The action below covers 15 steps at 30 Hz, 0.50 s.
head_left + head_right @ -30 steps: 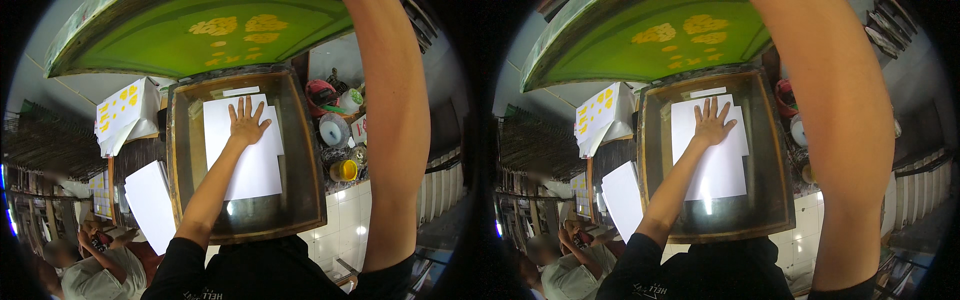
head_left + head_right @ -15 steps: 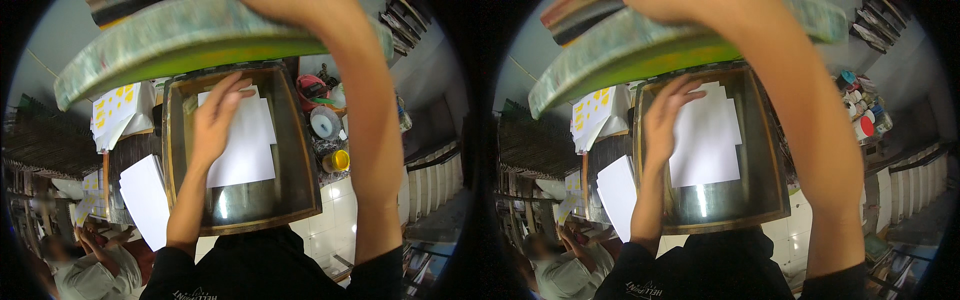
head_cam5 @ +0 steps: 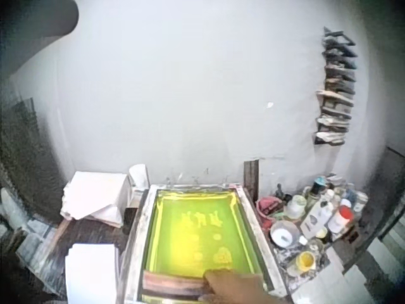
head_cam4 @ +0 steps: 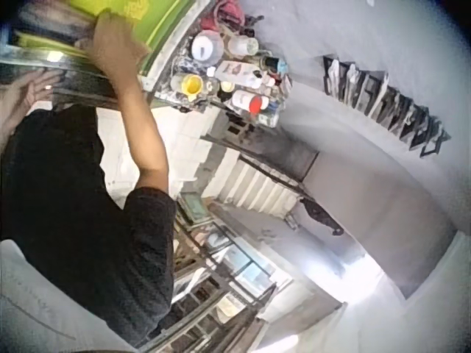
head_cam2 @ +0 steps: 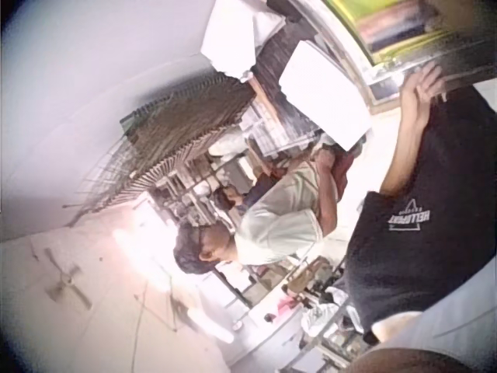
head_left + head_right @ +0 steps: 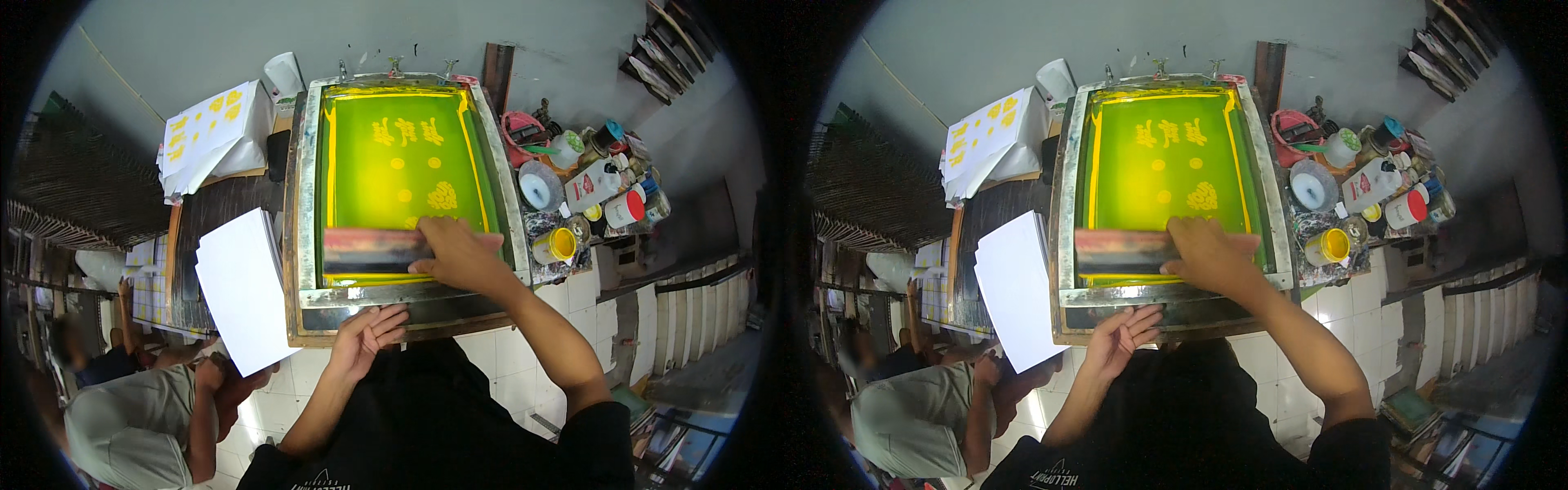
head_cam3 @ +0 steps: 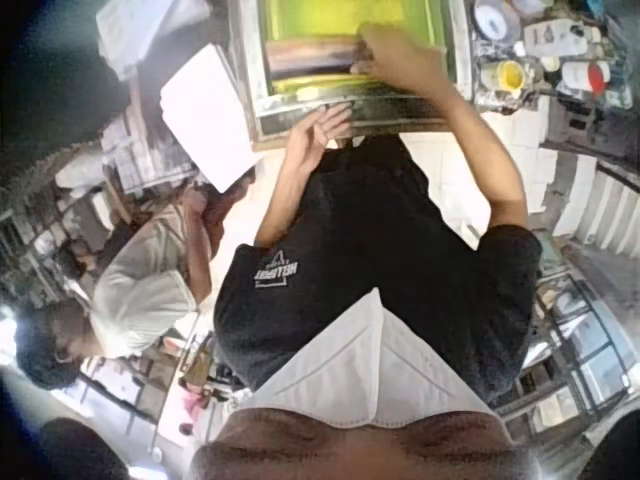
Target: The person performs screen printing by placing sheets of paper onto a glass base, lowering a yellow mesh frame over each sheet, and using a squeegee to spread ink across the screen before lifting the frame and stacking the printed results.
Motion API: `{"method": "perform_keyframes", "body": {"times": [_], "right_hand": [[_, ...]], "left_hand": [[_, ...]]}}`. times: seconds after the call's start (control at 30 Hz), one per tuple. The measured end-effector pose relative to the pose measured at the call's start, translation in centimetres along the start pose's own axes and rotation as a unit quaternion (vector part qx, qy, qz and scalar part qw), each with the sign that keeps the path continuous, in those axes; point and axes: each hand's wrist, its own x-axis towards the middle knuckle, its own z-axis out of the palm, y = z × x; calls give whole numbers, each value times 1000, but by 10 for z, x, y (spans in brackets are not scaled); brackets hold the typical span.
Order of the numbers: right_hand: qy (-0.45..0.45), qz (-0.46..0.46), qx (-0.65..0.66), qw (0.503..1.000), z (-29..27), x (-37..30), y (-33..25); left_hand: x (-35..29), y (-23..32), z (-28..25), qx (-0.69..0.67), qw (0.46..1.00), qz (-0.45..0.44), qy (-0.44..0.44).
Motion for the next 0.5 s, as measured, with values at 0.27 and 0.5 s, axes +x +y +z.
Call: {"method": "perform_keyframes", "body": {"times": [0.27, 0.5], "right_hand": [[10, -46, -86, 995, 43, -8, 12], [98, -77, -147, 981, 39, 26, 26]], "left_hand": [[12, -7, -18, -26, 999, -39, 26], [15, -15, -29, -60, 995, -60, 52]]}}
